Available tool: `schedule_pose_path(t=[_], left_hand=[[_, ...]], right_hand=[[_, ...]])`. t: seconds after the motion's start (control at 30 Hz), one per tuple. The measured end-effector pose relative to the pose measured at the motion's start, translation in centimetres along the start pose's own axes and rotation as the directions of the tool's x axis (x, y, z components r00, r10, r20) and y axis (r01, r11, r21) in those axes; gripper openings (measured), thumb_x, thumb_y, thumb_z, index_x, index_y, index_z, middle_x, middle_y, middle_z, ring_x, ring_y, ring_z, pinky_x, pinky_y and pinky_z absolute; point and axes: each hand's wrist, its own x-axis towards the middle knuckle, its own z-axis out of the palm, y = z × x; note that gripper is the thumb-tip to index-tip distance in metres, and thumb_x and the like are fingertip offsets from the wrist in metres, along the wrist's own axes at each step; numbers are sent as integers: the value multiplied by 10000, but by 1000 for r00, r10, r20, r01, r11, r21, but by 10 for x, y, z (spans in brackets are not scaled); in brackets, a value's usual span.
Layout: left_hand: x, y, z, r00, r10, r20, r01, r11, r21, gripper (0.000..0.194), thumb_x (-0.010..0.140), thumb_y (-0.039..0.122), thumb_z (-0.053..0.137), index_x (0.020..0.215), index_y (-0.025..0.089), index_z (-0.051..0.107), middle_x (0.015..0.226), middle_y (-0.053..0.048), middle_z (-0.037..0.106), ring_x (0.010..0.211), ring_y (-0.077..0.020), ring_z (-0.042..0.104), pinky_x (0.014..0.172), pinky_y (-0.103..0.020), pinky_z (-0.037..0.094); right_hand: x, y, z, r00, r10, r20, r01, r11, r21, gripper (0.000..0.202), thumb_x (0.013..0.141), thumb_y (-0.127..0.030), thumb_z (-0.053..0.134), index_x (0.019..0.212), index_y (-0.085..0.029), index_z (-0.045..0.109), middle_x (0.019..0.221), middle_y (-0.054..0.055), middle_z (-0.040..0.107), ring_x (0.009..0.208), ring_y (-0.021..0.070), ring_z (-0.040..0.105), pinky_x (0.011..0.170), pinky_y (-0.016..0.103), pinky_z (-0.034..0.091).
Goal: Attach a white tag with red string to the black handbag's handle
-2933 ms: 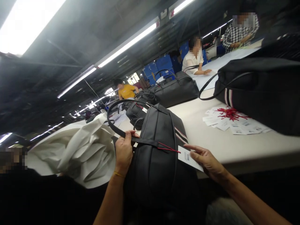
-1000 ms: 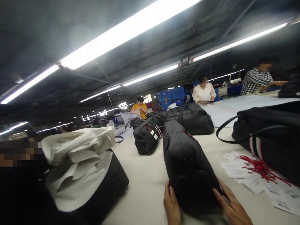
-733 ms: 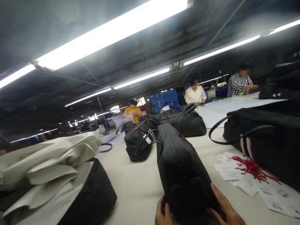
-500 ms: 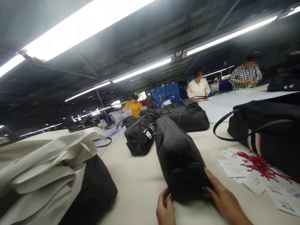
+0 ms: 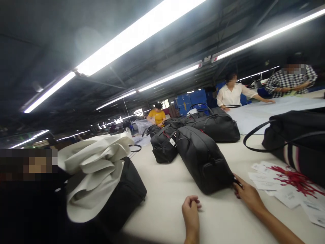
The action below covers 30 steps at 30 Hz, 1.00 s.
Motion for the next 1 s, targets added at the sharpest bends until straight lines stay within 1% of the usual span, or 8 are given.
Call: schedule_pose_path(t=[0.13, 0.2, 0.3, 0.4, 0.5, 0.63, 0.73, 1.0], left_hand=[[10, 5, -29, 979, 200, 32, -201, 938, 283, 250, 745, 114, 404, 768, 137, 652, 815, -106, 679, 763, -205, 679, 788, -348, 553], [12, 8, -60, 967, 250, 57, -254, 906, 339, 185, 712, 127, 468, 700, 168, 648, 890, -102, 682, 930, -237, 656, 963, -394, 490], [14, 4, -120, 964, 256, 71, -262, 871, 415, 235, 704, 153, 468, 785, 184, 686, 1075, -104, 684, 1134, -261, 591, 1120, -441, 359], [30, -10, -175, 975, 222, 33, -205, 819, 537, 282, 711, 190, 450, 855, 194, 693, 1072, -90, 706, 1148, -282, 594, 1127, -471, 357], [43, -21, -205, 970, 240, 46, -217, 756, 618, 291, 725, 208, 441, 853, 231, 702, 1090, -47, 719, 1144, -261, 611, 1101, -421, 408], [32, -16, -208, 949, 310, 49, -258, 683, 684, 304, 733, 149, 438, 840, 216, 715, 1015, -62, 737, 1072, -274, 638, 1021, -450, 480], [24, -15, -201, 954, 298, 41, -236, 658, 715, 370, 782, 93, 401, 972, 155, 712, 1120, -103, 706, 1134, -264, 590, 1048, -452, 444], [25, -33, -204, 960, 281, 12, -203, 663, 721, 397, 848, 34, 403, 1098, 136, 694, 1234, -71, 660, 1199, -203, 508, 1093, -341, 371]], right_hand=[[-37, -4, -8, 1000, 11, 17, -11, 1000, 19, 602, 763, -453, 399, 1199, -115, 638, 627, 38, 652, 598, 227, 657, 613, 319, 540], [-68, -9, -19, 996, -56, 67, 54, 998, 40, 540, 765, -465, 404, 1082, -126, 681, 651, 53, 658, 574, 220, 650, 551, 305, 538], [-116, -19, -38, 981, -159, 110, 153, 987, 58, 446, 800, -456, 412, 942, -150, 703, 736, 62, 678, 522, 185, 625, 512, 289, 527], [-142, -25, -56, 983, -175, 60, 175, 984, 18, 357, 834, -395, 448, 921, -166, 708, 812, 45, 687, 548, 155, 626, 569, 270, 527], [-147, -23, -71, 984, -175, -15, 174, 983, -66, 291, 859, -313, 469, 924, -170, 714, 768, 23, 681, 553, 144, 622, 608, 258, 521], [-142, -16, -95, 978, -154, -144, 120, 968, -218, 228, 844, -221, 509, 908, -161, 719, 868, 45, 705, 659, 160, 640, 773, 286, 508], [-132, -7, -108, 967, -107, -233, 27, 946, -324, 255, 857, -200, 498, 958, -118, 718, 941, 83, 702, 754, 185, 641, 805, 297, 484], [-126, -7, -103, 955, -194, -224, 22, 800, -600, 260, 883, -166, 519, 1007, -66, 725, 1031, 147, 684, 842, 197, 591, 856, 288, 388]])
